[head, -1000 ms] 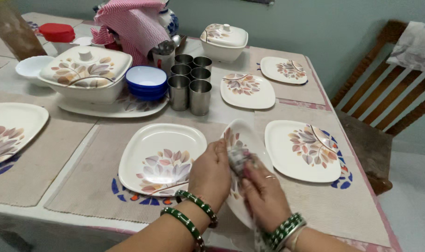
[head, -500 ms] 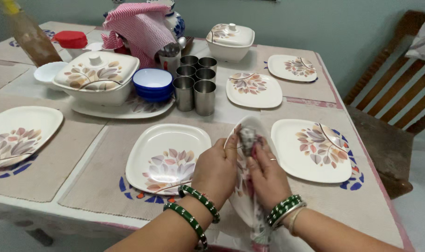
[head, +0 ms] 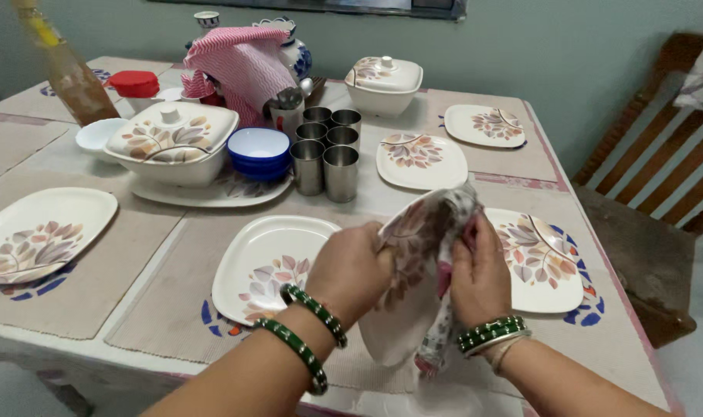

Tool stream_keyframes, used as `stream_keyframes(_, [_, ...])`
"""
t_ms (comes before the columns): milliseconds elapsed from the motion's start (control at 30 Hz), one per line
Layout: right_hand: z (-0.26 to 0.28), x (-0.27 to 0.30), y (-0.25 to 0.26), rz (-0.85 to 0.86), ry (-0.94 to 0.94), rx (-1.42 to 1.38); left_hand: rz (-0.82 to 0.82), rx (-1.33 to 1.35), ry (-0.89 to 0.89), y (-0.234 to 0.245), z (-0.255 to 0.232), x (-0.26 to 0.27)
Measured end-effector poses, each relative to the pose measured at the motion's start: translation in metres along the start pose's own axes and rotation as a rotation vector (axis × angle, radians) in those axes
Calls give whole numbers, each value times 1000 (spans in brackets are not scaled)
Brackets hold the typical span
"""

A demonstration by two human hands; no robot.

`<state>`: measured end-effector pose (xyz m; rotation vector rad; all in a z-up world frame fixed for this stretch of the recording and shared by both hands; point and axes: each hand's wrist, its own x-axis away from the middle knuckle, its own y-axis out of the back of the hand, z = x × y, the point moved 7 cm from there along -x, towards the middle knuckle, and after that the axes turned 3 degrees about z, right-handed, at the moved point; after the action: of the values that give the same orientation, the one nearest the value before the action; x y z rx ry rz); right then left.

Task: The person wipes plates and a serving container with a cloth and arranges them on the dining table.

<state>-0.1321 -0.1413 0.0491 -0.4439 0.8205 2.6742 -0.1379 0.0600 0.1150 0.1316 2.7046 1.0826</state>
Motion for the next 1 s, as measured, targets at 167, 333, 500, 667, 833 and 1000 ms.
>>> stream_keyframes(167, [121, 12, -3, -21, 715, 84, 155, -25, 91, 1, -5, -8])
stream_keyframes(333, [126, -7, 2, -52, 809, 242, -25, -183, -139, -3, -13, 7])
stream_keyframes(500, [56, -58, 14, -120, 388, 159, -10, -235, -191, -10, -18, 10])
stream_keyframes(667, [-70, -71, 0, -40, -255, -14, 6, -126, -83, 2, -4, 26])
stream_keyframes(833, [-69, -52, 2, -175, -302, 18, 216, 40, 33, 6, 13, 30])
stream_keyframes(1000, [43, -67, 12, -163, 192, -214, 204, 338, -43, 3, -4, -9])
